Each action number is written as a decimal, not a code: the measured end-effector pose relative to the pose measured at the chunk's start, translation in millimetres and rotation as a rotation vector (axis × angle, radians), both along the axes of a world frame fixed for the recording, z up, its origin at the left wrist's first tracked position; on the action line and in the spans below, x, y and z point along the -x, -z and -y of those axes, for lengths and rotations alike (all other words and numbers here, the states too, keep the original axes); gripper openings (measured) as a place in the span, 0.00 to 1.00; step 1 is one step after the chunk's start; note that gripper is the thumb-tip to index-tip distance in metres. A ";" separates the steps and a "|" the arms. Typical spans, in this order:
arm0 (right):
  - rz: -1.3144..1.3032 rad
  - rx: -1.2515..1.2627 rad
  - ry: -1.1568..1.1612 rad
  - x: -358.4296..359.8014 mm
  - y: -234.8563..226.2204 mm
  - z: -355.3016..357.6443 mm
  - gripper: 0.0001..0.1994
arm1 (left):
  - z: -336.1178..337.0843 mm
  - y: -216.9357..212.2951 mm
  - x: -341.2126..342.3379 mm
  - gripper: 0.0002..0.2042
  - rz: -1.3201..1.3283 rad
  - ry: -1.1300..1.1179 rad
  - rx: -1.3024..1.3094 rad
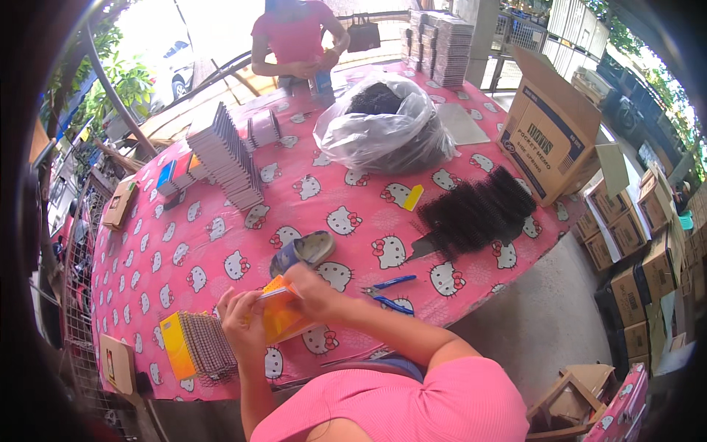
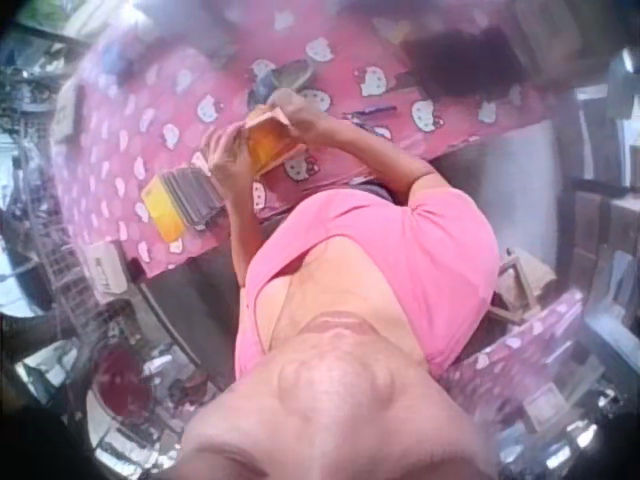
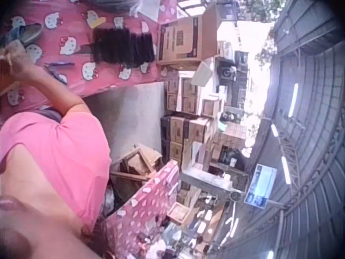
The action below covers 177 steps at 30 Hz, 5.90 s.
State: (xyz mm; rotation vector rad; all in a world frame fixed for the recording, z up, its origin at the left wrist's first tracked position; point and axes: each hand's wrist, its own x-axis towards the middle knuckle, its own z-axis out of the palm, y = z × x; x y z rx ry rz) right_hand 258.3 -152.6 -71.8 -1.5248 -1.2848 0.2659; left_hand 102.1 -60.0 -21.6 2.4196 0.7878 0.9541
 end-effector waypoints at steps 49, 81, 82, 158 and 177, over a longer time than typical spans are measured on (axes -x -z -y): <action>0.395 0.181 -0.088 -1.6 -74.9 15.3 0.09 | 5.1 5.1 6.8 0.11 0.184 -0.017 -0.047; 0.515 0.088 -0.376 -124.3 -11.8 -19.9 0.14 | -0.9 1.1 4.5 0.15 0.164 0.018 0.048; 0.060 0.077 -0.543 -105.6 -15.8 -32.3 0.13 | 0.1 -3.6 4.9 0.17 0.151 0.000 0.097; 0.233 -0.001 0.071 0.5 -56.0 6.2 0.13 | -87.4 59.5 169.3 0.08 1.203 -0.792 0.272; -1.027 0.490 -0.674 113.0 -53.0 -214.1 0.09 | -84.2 68.1 159.9 0.12 1.219 -0.541 0.311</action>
